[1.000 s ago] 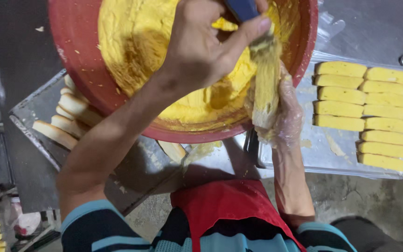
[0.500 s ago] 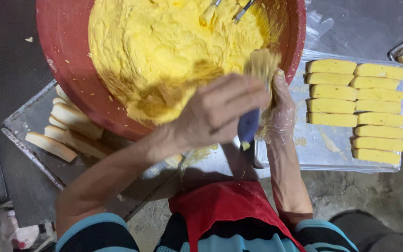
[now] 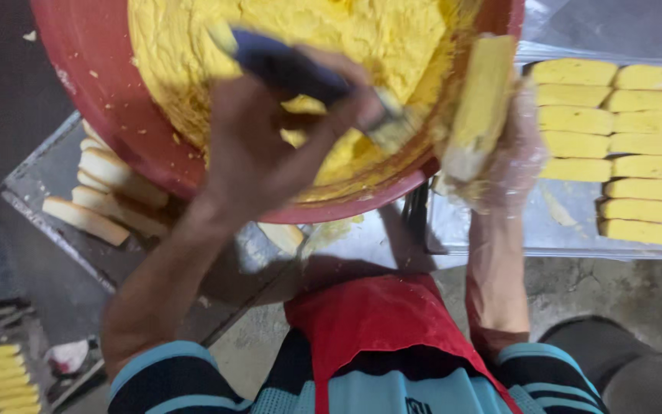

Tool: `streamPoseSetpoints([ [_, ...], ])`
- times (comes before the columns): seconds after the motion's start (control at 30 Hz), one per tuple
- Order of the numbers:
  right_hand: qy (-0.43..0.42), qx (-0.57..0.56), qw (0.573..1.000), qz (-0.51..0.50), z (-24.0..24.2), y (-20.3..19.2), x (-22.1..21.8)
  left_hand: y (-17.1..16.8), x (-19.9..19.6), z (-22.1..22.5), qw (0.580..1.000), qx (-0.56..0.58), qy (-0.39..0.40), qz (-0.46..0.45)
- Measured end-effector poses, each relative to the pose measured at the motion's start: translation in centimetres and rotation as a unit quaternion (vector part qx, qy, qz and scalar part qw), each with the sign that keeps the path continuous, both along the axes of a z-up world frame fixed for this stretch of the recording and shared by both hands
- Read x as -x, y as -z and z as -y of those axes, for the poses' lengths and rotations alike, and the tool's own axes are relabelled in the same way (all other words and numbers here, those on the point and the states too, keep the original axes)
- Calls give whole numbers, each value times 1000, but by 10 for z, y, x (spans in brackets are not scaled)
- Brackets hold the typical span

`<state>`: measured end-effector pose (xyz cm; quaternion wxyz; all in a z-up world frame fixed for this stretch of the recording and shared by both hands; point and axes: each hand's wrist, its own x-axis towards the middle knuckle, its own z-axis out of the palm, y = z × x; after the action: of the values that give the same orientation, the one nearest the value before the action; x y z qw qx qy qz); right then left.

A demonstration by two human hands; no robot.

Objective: The person spreads butter or a yellow spread onto slices of bread using a small brush, then places the slices on a metal tray.

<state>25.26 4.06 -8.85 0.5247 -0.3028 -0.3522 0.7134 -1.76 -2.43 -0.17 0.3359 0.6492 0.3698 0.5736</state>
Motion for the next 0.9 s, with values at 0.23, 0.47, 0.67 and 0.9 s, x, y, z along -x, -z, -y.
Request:
streamPoseSetpoints([
  [0.23,5,103,989,-108,-16,28,-93,31,36,-12,960,225,43,-162],
  [0.47,-6,90,989,-120,-8,40,-130,89,30,-24,909,319,112,-245],
  [0.67,-34,32,988,-146,2,26,-94,54,58,-30,902,429,43,-29],
  [0.9,6,53,990,-131,2,-12,3,6,-2,4,991,77,100,44],
])
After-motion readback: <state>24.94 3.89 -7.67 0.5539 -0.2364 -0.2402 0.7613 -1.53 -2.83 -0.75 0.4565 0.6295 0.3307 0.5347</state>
